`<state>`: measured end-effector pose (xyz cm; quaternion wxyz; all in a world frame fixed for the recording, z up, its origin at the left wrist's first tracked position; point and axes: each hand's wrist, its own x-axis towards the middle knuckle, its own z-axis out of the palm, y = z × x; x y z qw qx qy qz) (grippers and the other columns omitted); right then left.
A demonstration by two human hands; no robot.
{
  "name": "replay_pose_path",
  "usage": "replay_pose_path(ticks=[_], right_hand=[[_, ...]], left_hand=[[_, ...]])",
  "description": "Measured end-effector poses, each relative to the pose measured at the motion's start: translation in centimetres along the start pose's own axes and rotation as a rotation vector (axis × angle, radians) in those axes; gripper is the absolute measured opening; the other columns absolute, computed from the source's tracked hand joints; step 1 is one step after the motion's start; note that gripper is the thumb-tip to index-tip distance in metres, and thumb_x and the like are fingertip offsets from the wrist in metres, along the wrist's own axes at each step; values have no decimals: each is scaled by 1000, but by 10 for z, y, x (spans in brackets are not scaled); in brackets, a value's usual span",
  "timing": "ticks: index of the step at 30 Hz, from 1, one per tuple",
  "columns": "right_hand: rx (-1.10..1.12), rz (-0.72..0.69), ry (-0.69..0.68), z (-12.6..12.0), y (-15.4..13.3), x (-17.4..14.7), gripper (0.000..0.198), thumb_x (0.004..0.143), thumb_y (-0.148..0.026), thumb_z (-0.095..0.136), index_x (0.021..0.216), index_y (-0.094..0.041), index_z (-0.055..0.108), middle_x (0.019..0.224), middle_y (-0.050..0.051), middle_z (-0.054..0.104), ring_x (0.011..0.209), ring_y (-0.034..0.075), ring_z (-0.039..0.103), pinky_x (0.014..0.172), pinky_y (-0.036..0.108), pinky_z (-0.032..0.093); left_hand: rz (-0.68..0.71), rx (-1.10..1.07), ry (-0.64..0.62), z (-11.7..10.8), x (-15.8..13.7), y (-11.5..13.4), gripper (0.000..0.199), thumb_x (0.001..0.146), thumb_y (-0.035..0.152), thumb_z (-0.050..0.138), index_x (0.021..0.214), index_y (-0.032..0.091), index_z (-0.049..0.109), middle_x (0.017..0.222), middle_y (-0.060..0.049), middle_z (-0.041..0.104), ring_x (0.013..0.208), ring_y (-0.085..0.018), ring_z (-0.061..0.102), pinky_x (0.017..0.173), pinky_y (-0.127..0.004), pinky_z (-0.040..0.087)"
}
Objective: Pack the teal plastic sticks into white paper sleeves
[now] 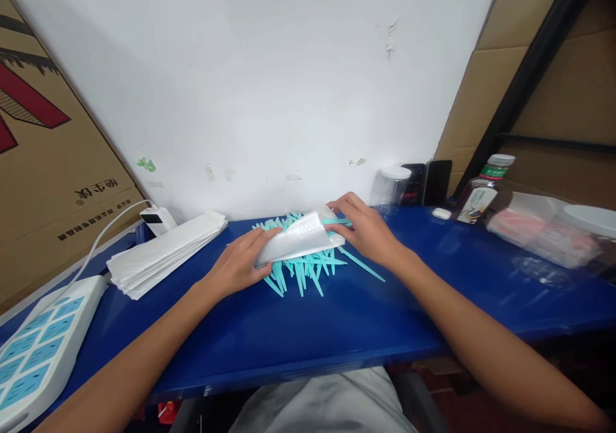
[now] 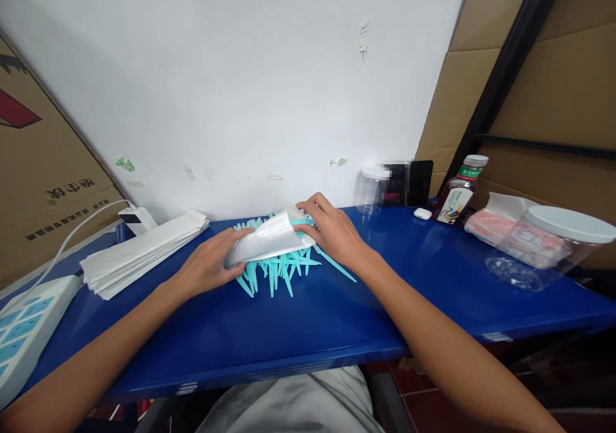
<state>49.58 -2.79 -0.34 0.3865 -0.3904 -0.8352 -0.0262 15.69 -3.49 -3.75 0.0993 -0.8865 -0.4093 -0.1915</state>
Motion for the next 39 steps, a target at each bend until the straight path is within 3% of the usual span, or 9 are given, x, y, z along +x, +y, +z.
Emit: replay_pose_path(ticks=[6,10,17,19,22,25,28,33,39], right_hand=[[194,-90,24,5,-10,0,28,111,-35,52,137,-27,59,127,12,61,100,25,67,81,41,62],[348,-105,236,6,-21,0,32,113,-40,45,142,-30,55,134,12,61,120,28,64,98,47,59],[233,3,531,-3,-9,5,25,110,-40,51,124,-25,65,122,11,68,116,28,64,93,42,56],[110,75,358,-4,5,5,23,109,-38,52,111,-22,68,110,11,71,105,27,66,85,39,53],[-91,213,-152,-4,25,1,21,104,-36,60,96,-20,72,95,10,73,86,25,66,73,35,46],[-185,368,-631,-7,31,-4,23,95,-39,74,83,-19,71,83,8,71,71,22,63,62,32,39],[-159,443,-901,-10,27,-5,32,92,-40,77,72,-20,63,69,3,61,58,17,52,56,31,32],[-117,394,-1029,-11,22,-2,52,100,-34,64,55,-22,40,53,-4,33,49,12,25,54,33,21],[-118,442,-808,-19,39,-5,18,89,-24,74,75,-20,64,68,2,64,57,16,53,55,30,32]], left_hand=[[-12,-28,2,1,-1,-3,76,92,28,65,162,30,38,138,-10,64,121,-31,68,103,-44,55],[-81,-124,45,2,-1,2,77,87,30,69,159,29,41,150,-9,61,134,-34,63,110,-46,52],[-464,-498,574,13,8,-9,69,80,45,82,137,22,50,128,-10,66,118,-31,67,98,-43,57],[-544,-591,719,14,9,-26,67,79,48,83,129,21,48,120,-9,66,112,-29,69,96,-42,58],[-626,-576,882,9,7,-52,65,75,48,86,120,23,46,118,-8,63,112,-28,68,99,-44,58],[-692,-470,904,2,4,-63,62,73,49,87,114,24,47,115,-7,61,111,-29,66,101,-46,57],[-669,-414,857,-2,5,-56,64,71,51,87,113,23,47,111,-6,60,108,-29,65,101,-47,56],[-627,-348,760,-4,6,-40,67,71,54,88,115,23,48,111,-6,61,109,-30,64,97,-45,54],[-640,-344,612,-3,3,-43,73,70,58,88,119,24,48,111,-7,63,108,-34,65,88,-44,53]])
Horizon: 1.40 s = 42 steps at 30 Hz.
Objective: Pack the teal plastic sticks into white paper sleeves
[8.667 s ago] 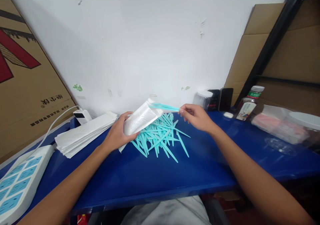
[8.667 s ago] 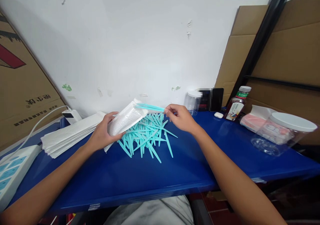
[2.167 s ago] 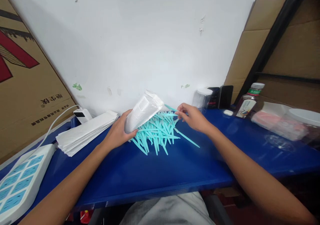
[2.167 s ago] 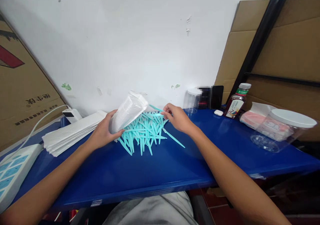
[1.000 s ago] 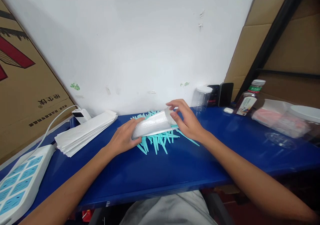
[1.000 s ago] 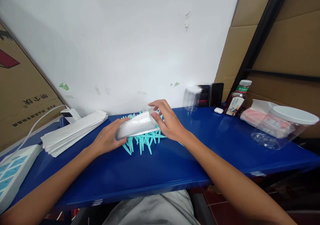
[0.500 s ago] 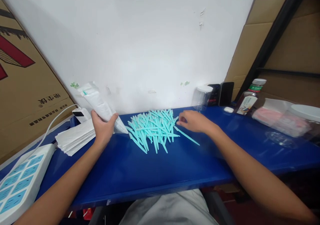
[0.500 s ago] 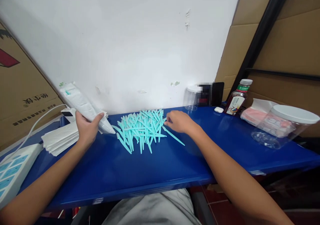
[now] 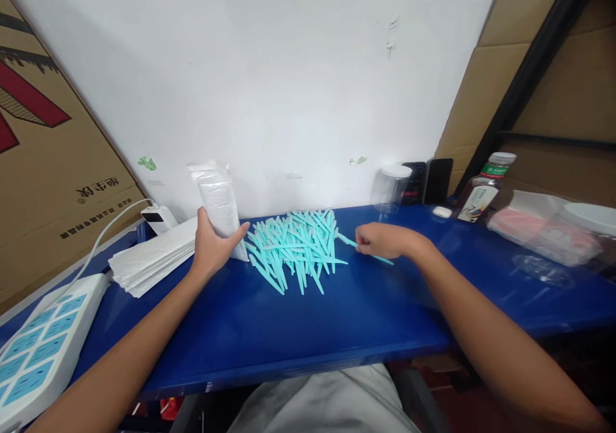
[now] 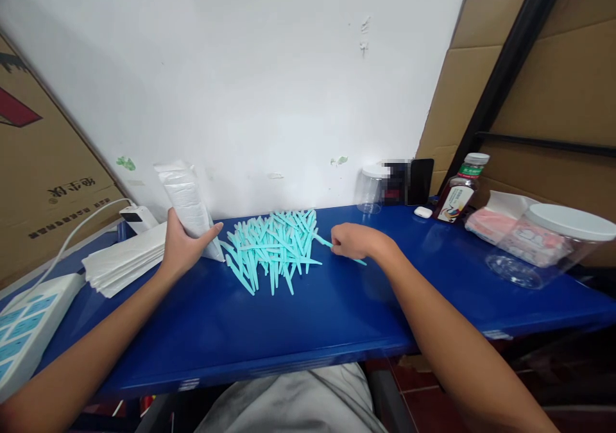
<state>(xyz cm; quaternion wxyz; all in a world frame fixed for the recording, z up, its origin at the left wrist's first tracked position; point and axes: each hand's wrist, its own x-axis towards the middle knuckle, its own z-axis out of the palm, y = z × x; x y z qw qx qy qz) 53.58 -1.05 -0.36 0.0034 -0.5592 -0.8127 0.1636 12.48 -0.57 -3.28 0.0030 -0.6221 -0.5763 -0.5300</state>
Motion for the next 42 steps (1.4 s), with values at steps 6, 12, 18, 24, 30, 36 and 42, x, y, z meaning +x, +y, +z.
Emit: replay_pose_path(ticks=[6,12,18,24,30,36,42], right_hand=[[333,-81,393,5,-10,9,18,101,-35,62,96,-19,69,80,5,75,67,18,64,62,29,43],[466,-250,679,47,-61,39,15,101,-36,67,104,-21,68,89,3,77,67,16,62,66,27,43],[237,-332,545,62,-77,44,12,106,-22,60,103,-20,72,100,8,79,85,20,70,72,29,45],[97,-325,504,60,-71,37,12,103,-27,69,97,-19,73,96,9,77,93,23,69,75,32,46],[20,-228,409,62,-75,35,25,103,-36,71,86,-18,69,97,10,73,87,23,68,67,32,42],[8,-253,398,59,-74,31,17,103,-26,68,89,-18,66,102,13,72,95,25,67,73,32,45],[115,-271,487,39,-53,25,17,107,-27,60,93,-18,64,98,11,72,88,23,65,73,31,44]], left_hand=[[9,110,-139,-1,-5,9,69,74,63,83,117,25,47,109,-7,63,101,-33,65,75,-40,50],[61,134,-174,0,-9,14,71,75,61,83,125,23,48,112,-7,65,100,-32,66,74,-38,49],[93,126,-185,0,-9,12,73,76,61,82,129,23,49,112,-9,67,98,-32,66,71,-38,50],[93,137,-191,1,-9,12,71,76,62,82,125,24,48,113,-8,66,99,-32,66,70,-36,49],[97,137,-199,0,-9,14,68,77,61,81,123,24,48,112,-8,65,98,-31,65,69,-35,48],[107,134,-213,-1,-10,16,70,78,61,80,129,23,49,111,-8,66,94,-30,65,67,-34,48],[142,140,-254,-2,-10,17,70,80,61,79,132,23,50,114,-9,68,94,-30,66,69,-35,49]])
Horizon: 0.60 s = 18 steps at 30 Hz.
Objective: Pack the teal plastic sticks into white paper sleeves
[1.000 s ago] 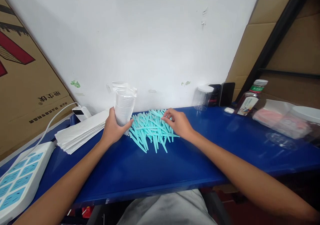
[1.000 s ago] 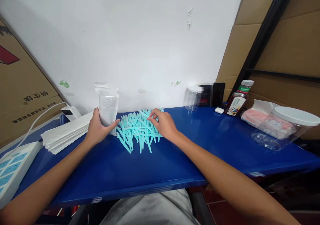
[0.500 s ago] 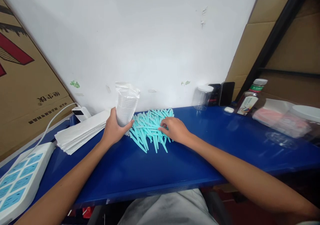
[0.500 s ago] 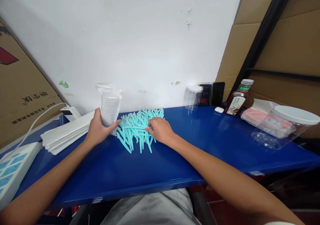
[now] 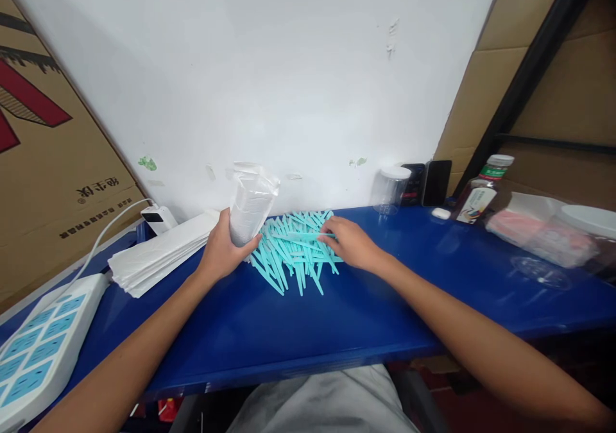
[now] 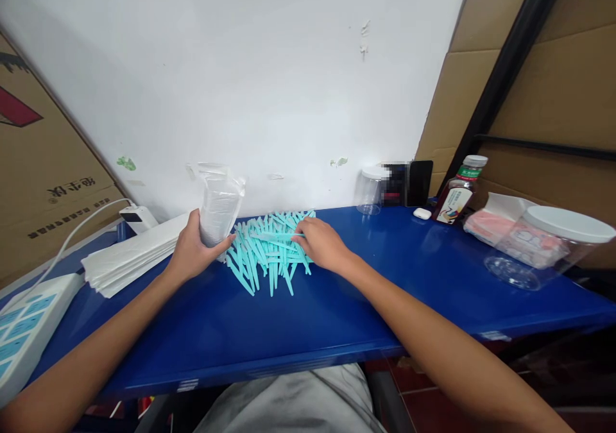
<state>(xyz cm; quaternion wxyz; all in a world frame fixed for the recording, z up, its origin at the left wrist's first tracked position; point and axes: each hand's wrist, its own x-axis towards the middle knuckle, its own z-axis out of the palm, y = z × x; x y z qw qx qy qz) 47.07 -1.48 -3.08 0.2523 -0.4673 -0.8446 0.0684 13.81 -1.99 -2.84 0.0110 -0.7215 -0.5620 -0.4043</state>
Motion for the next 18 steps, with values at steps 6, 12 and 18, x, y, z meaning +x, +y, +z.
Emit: replay_pose_path(ticks=[6,12,18], right_hand=[[371,48,362,-38,12,-2,26,109,-44,52,103,-20,62,84,3,72,65,16,59,63,28,42],[383,-76,515,-52,-3,-10,38,109,-52,52,95,-21,69,85,5,71,69,18,58,61,30,40],[175,-129,247,-50,3,-9,35,111,-42,49,102,-19,74,93,8,74,81,21,65,72,32,45]], left_hand=[[86,21,-103,1,-2,2,83,82,61,78,148,24,45,132,-14,68,113,-37,69,86,-42,54],[145,35,-181,5,-4,5,76,86,60,76,150,27,49,141,-12,67,121,-37,67,91,-43,54],[191,109,-189,8,-5,0,74,88,58,74,151,26,50,140,-13,67,121,-37,67,95,-45,54]])
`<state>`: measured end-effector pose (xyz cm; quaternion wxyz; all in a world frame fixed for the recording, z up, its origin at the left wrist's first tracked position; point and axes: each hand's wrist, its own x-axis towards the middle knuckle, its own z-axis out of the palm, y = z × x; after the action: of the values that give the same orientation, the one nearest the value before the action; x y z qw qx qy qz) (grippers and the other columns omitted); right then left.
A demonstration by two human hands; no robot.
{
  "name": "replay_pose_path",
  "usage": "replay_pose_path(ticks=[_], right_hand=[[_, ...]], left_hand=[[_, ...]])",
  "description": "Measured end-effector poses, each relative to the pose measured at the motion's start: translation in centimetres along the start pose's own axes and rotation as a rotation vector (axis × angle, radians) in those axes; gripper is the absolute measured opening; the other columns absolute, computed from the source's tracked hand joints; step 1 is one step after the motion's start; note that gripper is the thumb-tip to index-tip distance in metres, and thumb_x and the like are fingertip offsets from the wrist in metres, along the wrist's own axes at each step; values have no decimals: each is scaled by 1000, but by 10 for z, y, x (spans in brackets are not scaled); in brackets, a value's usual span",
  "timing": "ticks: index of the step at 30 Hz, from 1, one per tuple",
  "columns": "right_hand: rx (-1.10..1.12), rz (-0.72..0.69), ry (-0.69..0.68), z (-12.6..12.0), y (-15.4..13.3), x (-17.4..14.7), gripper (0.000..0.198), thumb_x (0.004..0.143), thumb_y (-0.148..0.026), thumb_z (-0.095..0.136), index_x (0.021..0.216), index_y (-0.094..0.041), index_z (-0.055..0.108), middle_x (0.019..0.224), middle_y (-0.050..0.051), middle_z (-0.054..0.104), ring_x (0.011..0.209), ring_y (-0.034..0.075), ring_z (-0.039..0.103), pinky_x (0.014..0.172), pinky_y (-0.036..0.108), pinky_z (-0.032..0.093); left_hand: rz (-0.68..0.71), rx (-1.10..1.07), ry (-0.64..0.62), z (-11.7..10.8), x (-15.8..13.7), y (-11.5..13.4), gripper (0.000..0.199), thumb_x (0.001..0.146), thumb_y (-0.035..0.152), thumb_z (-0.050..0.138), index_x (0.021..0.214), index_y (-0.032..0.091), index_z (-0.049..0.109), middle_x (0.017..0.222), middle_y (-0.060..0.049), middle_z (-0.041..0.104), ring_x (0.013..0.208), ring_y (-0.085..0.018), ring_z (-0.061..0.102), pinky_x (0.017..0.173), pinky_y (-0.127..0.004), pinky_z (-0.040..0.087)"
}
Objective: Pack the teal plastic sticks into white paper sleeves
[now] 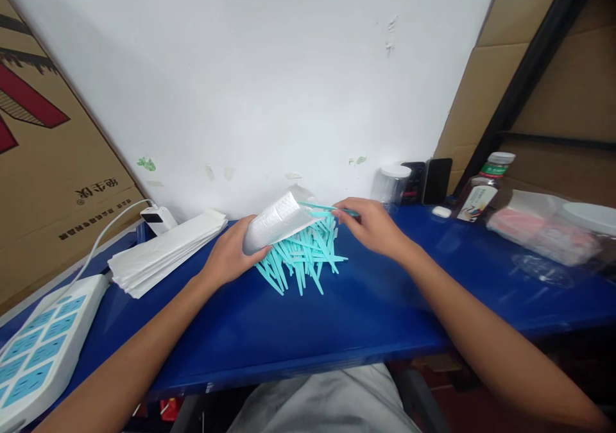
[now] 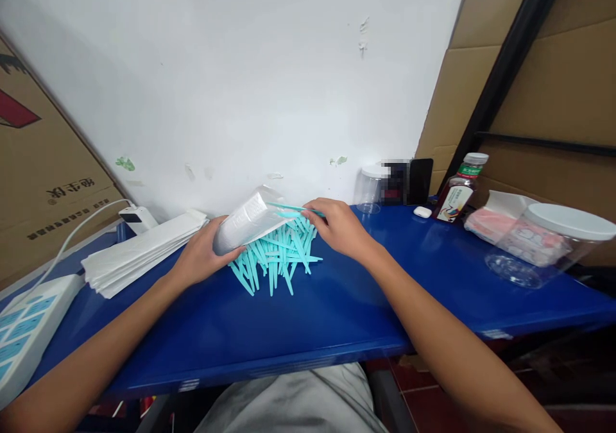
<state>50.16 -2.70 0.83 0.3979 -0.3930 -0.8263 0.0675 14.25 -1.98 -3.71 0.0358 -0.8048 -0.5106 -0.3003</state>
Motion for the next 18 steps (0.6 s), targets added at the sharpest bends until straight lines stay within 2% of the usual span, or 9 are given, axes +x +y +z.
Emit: replay_pose_path(ticks=[2,4,8,11,15,18], right_hand=[[-64,-3,-84,1,2,-1,34,111,-39,49,102,-19,75,95,9,73,84,22,66,73,32,45],[-100,1,-111,5,3,-3,29,110,-37,51,106,-20,75,98,10,72,84,23,65,73,33,46],[-23,-1,-28,16,1,-6,25,108,-35,57,127,-20,64,112,11,70,92,24,67,77,36,54],[78,-59,33,23,-4,-6,23,110,-32,52,129,-22,59,120,12,68,104,26,67,85,40,58],[206,-163,170,27,-18,-5,22,110,-28,51,130,-25,61,130,12,67,112,25,69,95,45,61],[204,-203,317,25,-28,-6,27,109,-27,55,134,-30,64,143,10,66,126,27,67,100,47,61]], left_hand=[[50,23,-16,1,-1,0,71,90,56,73,151,27,51,142,-12,67,123,-37,67,97,-46,54],[113,44,-39,3,-2,1,69,92,53,71,153,28,50,144,-11,66,125,-36,66,99,-47,54],[209,87,-67,7,-4,5,63,93,46,70,151,28,53,139,-12,69,126,-37,66,103,-50,53],[232,88,-64,11,-6,6,60,93,44,70,149,27,56,138,-13,70,125,-37,67,106,-52,52],[166,27,5,10,-7,9,59,91,46,71,146,27,57,139,-11,70,125,-35,68,105,-48,53],[-3,-87,96,5,-5,13,59,87,50,77,139,27,60,130,-8,73,114,-32,71,93,-42,56]])
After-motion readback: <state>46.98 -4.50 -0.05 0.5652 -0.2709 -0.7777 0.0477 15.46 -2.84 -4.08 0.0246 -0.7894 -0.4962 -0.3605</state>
